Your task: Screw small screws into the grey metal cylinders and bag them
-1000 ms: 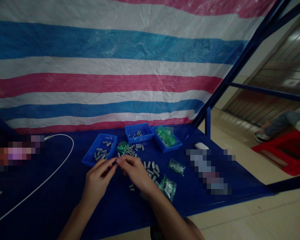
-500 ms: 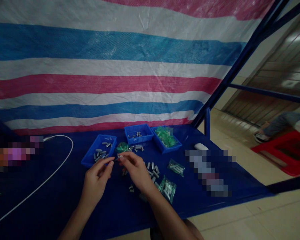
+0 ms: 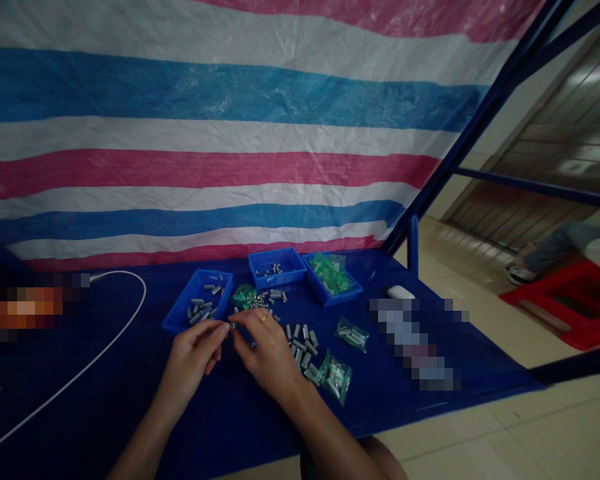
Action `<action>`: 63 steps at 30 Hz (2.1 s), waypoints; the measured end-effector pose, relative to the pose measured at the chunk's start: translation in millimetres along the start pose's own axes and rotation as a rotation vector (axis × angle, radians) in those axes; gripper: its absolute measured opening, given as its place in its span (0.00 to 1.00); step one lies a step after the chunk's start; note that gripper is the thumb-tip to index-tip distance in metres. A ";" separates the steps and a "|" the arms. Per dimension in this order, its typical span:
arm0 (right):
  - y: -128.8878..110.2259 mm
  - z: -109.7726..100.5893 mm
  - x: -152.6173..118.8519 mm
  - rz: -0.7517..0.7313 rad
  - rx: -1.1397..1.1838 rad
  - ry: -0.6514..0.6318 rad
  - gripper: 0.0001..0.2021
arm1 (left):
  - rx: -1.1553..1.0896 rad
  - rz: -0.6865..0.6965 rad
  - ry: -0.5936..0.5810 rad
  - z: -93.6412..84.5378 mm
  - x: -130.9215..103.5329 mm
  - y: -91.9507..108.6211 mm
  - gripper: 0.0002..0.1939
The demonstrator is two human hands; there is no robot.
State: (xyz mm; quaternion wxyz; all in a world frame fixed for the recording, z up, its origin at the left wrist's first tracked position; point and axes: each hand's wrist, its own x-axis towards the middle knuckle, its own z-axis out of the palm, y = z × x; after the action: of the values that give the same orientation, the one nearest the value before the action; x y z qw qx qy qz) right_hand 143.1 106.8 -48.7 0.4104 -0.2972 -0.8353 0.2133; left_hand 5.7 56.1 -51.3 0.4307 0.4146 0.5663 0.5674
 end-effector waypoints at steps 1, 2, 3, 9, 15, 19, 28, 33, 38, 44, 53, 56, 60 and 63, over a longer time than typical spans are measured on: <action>0.0 0.1 -0.4 -0.022 -0.012 0.001 0.10 | 0.000 0.004 -0.003 0.5 -0.3 1.0 0.16; 0.2 0.3 -0.8 -0.041 -0.025 0.003 0.10 | -0.001 0.007 -0.004 0.9 -0.5 1.7 0.16; 0.4 0.5 -1.4 -0.056 -0.036 0.004 0.11 | -0.001 0.008 -0.004 1.0 -0.6 2.1 0.16; 1.7 2.3 -3.6 -0.077 -0.007 0.014 0.13 | -0.004 0.011 -0.012 -0.7 0.2 0.0 0.15; -0.9 -1.3 3.6 0.259 0.303 0.010 0.10 | 0.150 0.181 0.109 -4.5 1.0 -3.1 0.12; -0.9 -3.0 7.3 0.458 0.538 -0.118 0.10 | 0.404 0.469 0.097 -5.4 0.5 -6.4 0.08; 2.7 -1.5 4.6 0.528 0.652 -0.147 0.10 | 0.593 0.650 0.023 -2.8 -1.1 -15.5 0.11; 39.5 -16.5 26.1 0.391 0.128 -0.071 0.11 | 0.611 0.578 0.028 -4.3 -1.2 -17.5 0.12; 85.6 -30.4 70.9 0.317 -0.268 -0.086 0.07 | 0.653 0.599 -0.001 -3.0 -4.1 -19.5 0.09; 108.6 -26.6 103.0 0.295 -0.455 -0.116 0.06 | 0.762 0.626 -0.046 -5.6 -4.1 -19.8 0.08; 104.4 -42.7 80.7 0.304 -0.505 -0.060 0.09 | 0.814 0.627 -0.036 -7.6 -6.0 -21.8 0.08; 92.1 -44.7 49.9 0.325 -0.527 -0.064 0.10 | 0.826 0.647 -0.029 -5.7 -6.1 -23.8 0.08; 77.1 -34.9 17.3 0.333 -0.590 -0.132 0.09 | 0.852 0.663 -0.025 -3.0 -6.3 -26.6 0.08; 73.6 -25.4 11.8 0.339 -0.650 -0.176 0.11 | 0.876 0.644 -0.037 -1.0 -6.4 -28.4 0.08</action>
State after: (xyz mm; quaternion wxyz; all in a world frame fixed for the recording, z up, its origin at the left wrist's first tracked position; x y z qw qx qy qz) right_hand 181.7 171.4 -71.8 0.1802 -0.5264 -0.8305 0.0267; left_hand 7.1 49.4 -79.6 0.0322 0.7177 0.5865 0.3741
